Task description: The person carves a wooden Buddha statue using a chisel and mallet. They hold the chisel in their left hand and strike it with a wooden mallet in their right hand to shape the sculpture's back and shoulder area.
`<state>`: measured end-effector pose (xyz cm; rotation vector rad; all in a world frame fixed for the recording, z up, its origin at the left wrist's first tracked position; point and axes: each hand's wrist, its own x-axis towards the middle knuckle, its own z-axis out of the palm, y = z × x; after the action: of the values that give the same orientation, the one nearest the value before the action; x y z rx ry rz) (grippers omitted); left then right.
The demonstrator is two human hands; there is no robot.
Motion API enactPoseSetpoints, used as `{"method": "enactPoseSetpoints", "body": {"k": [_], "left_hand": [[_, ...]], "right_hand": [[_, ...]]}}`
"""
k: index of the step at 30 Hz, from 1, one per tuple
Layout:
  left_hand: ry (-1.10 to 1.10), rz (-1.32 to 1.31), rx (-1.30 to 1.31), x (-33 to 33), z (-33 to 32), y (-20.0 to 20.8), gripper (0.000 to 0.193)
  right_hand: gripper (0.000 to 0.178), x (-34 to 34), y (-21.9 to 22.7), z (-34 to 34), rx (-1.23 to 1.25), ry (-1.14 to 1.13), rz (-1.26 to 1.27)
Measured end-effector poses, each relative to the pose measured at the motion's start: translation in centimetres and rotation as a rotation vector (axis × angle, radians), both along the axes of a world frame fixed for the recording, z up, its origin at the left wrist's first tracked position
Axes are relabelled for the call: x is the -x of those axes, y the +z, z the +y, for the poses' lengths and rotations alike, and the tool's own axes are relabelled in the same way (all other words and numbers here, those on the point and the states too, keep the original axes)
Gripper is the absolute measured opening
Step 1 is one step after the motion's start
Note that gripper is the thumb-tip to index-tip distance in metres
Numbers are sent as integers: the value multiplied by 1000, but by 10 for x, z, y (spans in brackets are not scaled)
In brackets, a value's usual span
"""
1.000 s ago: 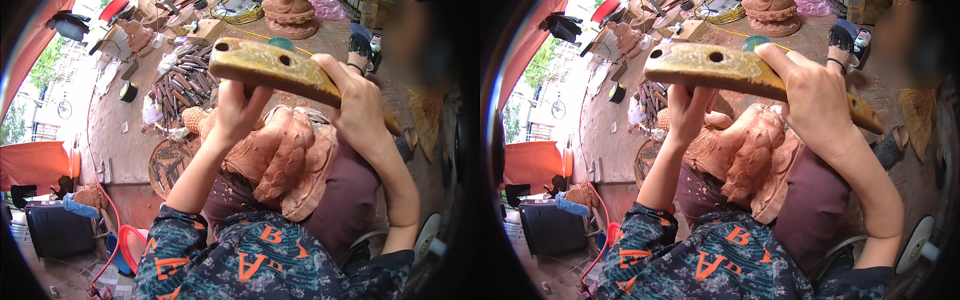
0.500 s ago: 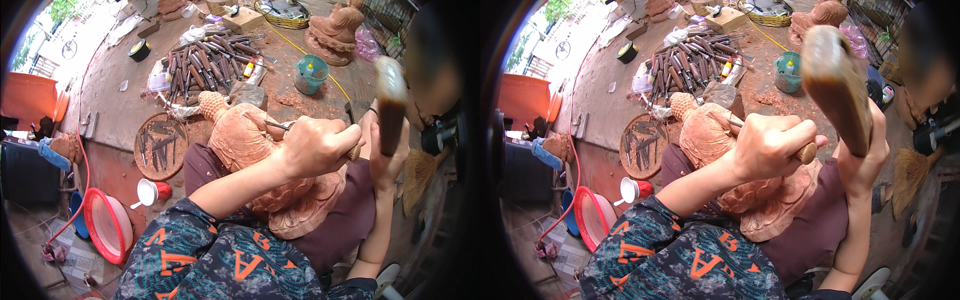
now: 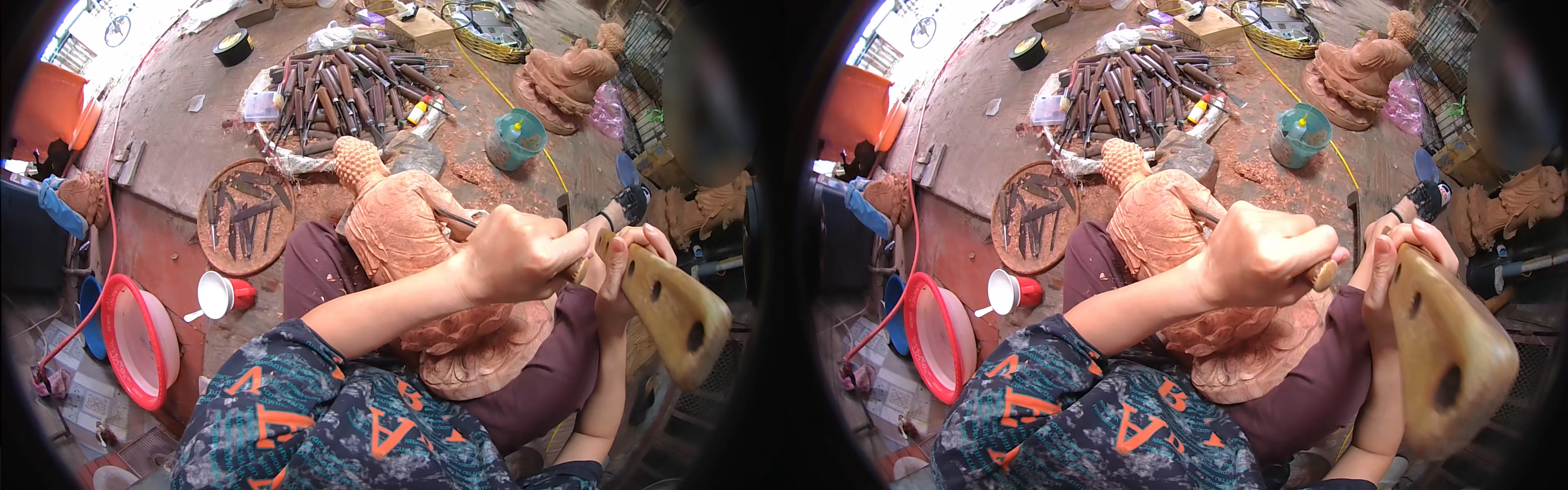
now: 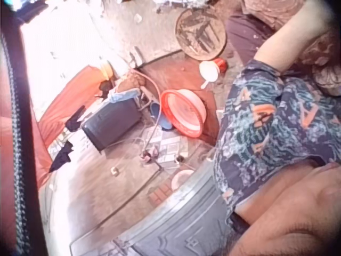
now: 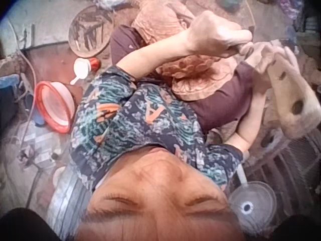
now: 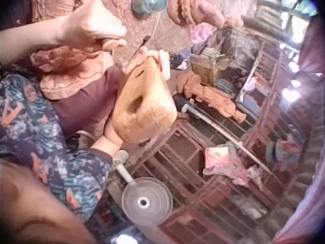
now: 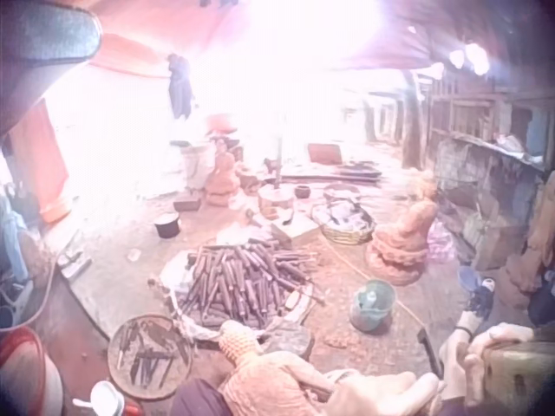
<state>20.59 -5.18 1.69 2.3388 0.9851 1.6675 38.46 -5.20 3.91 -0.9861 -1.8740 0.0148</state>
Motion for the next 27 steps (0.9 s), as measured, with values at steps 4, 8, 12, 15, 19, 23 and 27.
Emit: {"method": "enactPoseSetpoints", "body": {"k": [4, 8, 12, 15, 19, 23, 27], "left_hand": [[-6, -44, -21, 3, -1, 2, 22], [2, -75, -43, 8, -4, 2, 22], [78, -121, -44, 4, 1, -1, 19], [71, -122, -1, 3, 4, -2, 16], [35, -154, 74, 5, 9, 0, 18], [115, -119, 125, 12, 4, -2, 23], [99, -80, 269, 13, 0, -3, 17]], "right_hand": [[36, 9, 1, 15, -5, 163, 236], [34, 13, -4, 21, -60, 282, 142], [29, 10, -15, 15, -155, 66, -83], [21, 13, -1, 12, -65, 152, 185], [15, 8, -5, 13, 40, -22, -259], [12, 24, 3, 4, 159, -165, -5], [19, -13, -12, 16, 83, -30, -97]]}}
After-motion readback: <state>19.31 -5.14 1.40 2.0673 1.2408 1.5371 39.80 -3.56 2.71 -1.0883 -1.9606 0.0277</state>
